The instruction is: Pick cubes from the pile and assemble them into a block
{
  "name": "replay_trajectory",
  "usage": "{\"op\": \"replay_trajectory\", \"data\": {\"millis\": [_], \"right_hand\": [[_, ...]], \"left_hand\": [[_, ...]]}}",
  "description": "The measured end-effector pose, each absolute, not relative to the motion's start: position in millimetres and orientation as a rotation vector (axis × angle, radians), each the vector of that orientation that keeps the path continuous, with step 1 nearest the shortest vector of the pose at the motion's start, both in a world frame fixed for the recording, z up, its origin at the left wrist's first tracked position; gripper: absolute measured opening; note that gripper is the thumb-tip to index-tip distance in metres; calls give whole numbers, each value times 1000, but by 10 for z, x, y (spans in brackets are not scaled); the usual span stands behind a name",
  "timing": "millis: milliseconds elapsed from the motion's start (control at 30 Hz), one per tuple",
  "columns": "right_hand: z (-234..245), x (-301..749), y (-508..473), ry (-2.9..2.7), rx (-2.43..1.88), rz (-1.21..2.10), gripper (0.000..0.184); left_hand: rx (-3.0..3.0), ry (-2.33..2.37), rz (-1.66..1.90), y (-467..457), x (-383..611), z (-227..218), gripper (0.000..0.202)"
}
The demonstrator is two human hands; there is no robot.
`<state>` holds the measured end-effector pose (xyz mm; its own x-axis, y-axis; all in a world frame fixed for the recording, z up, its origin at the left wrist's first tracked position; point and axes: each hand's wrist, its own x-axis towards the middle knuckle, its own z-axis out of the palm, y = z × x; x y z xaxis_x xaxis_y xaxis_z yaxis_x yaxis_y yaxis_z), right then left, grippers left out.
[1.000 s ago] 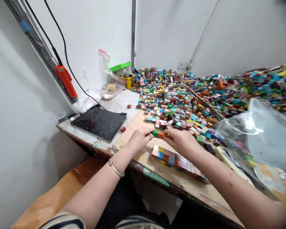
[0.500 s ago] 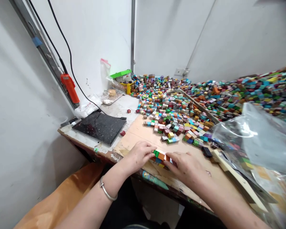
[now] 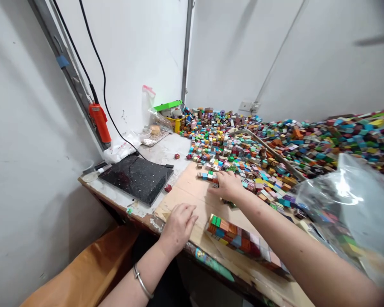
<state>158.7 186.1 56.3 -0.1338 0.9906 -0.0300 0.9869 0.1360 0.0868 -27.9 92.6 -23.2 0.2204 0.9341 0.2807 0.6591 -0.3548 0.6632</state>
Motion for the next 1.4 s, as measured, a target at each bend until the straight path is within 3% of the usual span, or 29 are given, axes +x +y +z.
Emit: {"op": "replay_trajectory", "data": {"millis": [133,200,367,567,733,1133,1300,1400], "right_hand": [[432,1615,2095,2296,1957,-37,83],[419,1670,2166,2270,1933,-124,87],[474,1713,2191,2239,1898,-250,75],[676,1633,1939,2331,2055,-219,82],[896,1887,1483,2494,2277,-399,69],[580,2502,879,1926,2399,-541,75],[596,2582,802,2084,2374,-617,53],[588,2633,744,2120,2313,-718,51]], "left_hand": [[2142,1476,867,900,-276,-269,38],[2137,1479,837,897,-273,-272,38],[2155,1486,835,888,-281,-286,37],[2205,1486,860,887,-283,-305,37],[2269,1480,916,885,-284,-328,36],[2268,1483,975,910,-296,-312,35],[2252,1472,1019,940,-310,-305,35],[2244,1465,1029,950,-315,-307,34]]}}
